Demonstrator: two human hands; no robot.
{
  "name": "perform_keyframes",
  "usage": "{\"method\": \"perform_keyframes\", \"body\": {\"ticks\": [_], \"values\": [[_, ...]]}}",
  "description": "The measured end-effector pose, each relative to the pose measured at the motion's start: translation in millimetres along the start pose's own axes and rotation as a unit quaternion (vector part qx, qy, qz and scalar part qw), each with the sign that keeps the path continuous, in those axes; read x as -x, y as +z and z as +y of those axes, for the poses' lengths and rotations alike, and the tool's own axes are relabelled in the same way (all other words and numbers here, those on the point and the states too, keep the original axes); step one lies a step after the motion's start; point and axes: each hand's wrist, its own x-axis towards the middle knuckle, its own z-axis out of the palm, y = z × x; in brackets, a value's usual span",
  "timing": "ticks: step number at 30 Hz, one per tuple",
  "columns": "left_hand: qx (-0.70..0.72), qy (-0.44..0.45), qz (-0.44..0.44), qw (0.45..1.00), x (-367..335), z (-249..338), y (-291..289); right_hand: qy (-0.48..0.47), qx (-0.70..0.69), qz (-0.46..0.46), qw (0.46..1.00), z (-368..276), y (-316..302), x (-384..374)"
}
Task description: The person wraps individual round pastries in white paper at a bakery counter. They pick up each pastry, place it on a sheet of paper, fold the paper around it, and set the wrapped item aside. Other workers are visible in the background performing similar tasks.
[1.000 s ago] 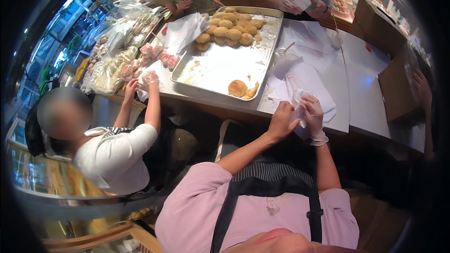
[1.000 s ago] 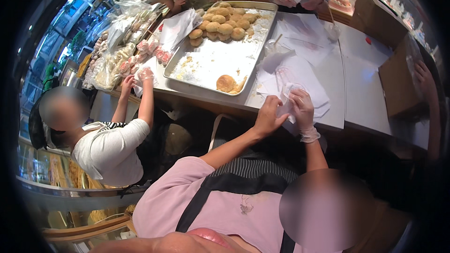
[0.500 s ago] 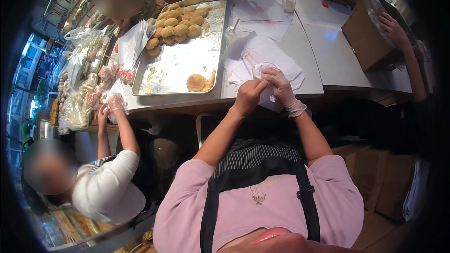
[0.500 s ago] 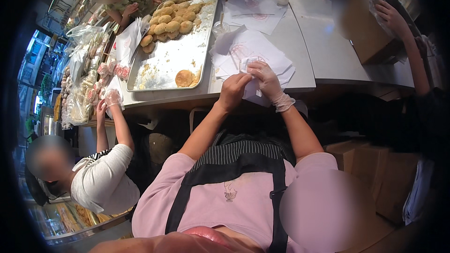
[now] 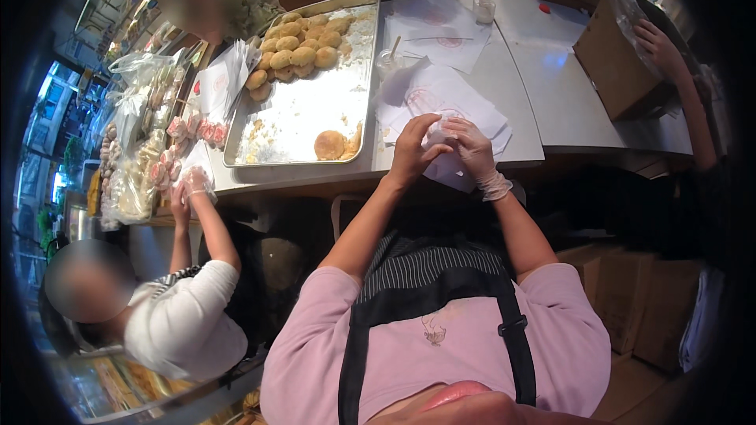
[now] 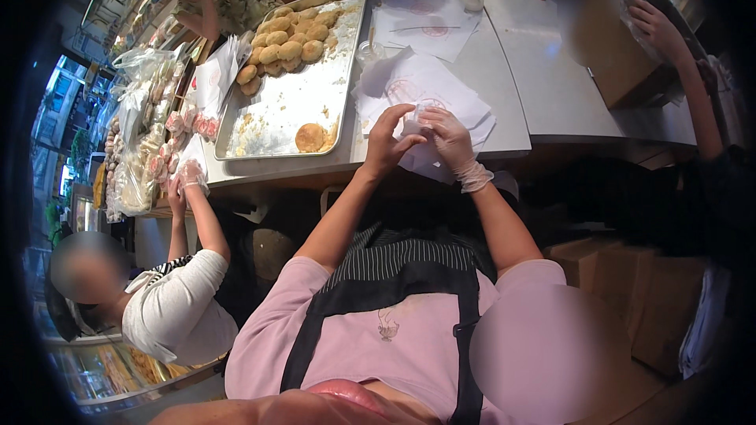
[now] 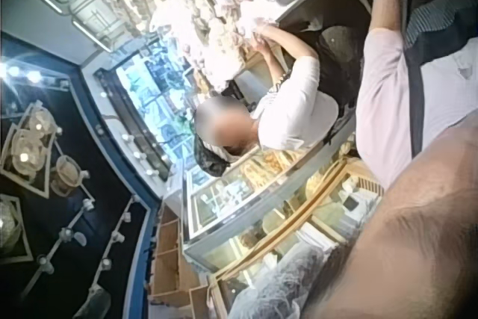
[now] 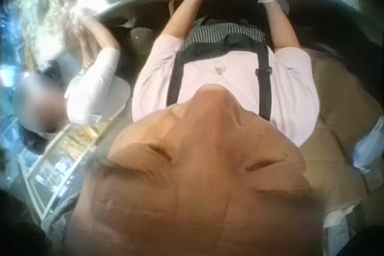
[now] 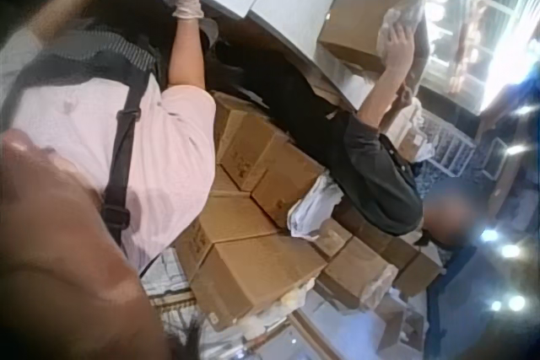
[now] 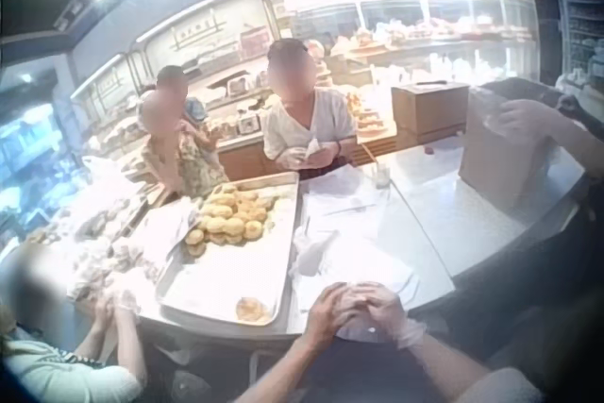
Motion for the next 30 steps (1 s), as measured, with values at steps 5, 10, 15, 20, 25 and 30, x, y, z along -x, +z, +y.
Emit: {"method": "perform_keyframes", "body": {"ticks": [5,10,15,20,25,30], "values": [[-0.018,-0.026,-0.012,0.999,12.0,-25.0,7.6,0.074,-0.016,0.024,0.997,-7.3,4.2,2.1],[0.064,-0.102,-0.001,0.993,4.5,-19.3,9.5,0.126,-0.041,0.051,0.990,-2.0,7.5,3.7],[0.090,-0.159,-0.022,0.983,-4.4,-21.7,4.9,0.221,-0.104,0.075,0.967,-3.5,7.5,5.2],[0.109,-0.164,-0.016,0.980,-2.9,-25.5,8.5,0.365,-0.197,0.047,0.909,-0.6,-9.7,-5.6],[0.126,-0.148,0.004,0.981,4.0,-29.9,10.2,0.288,-0.222,0.057,0.930,8.1,-16.9,-64.2],[0.103,-0.114,0.017,0.988,7.8,-35.5,12.4,0.196,-0.114,0.027,0.974,11.6,25.0,-149.1]]}}
